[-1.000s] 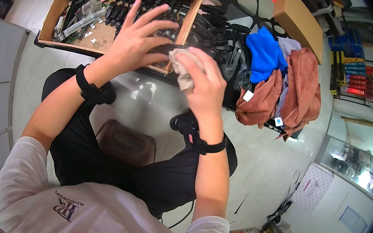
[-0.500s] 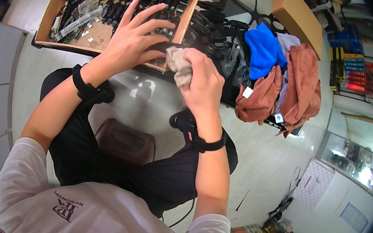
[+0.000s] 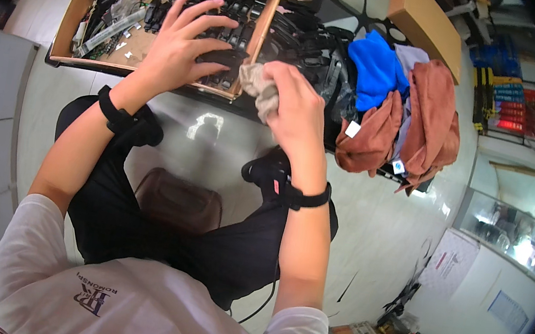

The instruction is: The person sits on the floor and wipes small black electronic components with a cloth. They pick up each component from a cardboard box, wipe it, and place it back into the box.

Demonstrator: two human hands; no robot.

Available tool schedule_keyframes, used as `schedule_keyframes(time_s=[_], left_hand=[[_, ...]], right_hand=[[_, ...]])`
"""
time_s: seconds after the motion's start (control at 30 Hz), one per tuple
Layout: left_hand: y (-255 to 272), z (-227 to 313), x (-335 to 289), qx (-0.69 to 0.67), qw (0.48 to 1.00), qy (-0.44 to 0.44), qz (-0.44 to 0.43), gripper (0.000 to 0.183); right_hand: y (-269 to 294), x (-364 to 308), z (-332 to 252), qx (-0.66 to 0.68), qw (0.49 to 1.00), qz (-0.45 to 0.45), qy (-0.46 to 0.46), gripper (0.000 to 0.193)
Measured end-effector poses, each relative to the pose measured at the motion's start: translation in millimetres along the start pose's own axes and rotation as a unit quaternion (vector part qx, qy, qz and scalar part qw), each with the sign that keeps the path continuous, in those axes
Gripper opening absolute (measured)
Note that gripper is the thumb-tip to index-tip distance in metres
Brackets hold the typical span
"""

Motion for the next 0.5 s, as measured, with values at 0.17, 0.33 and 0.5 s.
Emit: schedule_keyframes(time_s=[0.17,0.33,0.5], left_hand=[[-7,10,0,-0.046,0.999,-0.012,-0.019,0.04],[-7,0,0,-0.116,0.993,-0.023,-0.03,0.047],[-11,-1,2,-0.158,0.983,-0.047,-0.075,0.047]], right_hand=[[-9,-8,-21,0.022,0.999,-0.019,0.024,0.048],[-11,-2,-17,0.028,0.997,-0.048,0.048,0.049],[-9,-3,-13,0.044,0.997,-0.05,0.046,0.045]])
Point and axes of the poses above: each hand's wrist, its own x-axis towards the middle knuckle, its own y-axis out of the back of the hand, z = x × y, the point moved 5 cm from there along x, towards the middle knuckle, and after that the axes turned 15 degrees about -z, right-handed, at the moved point
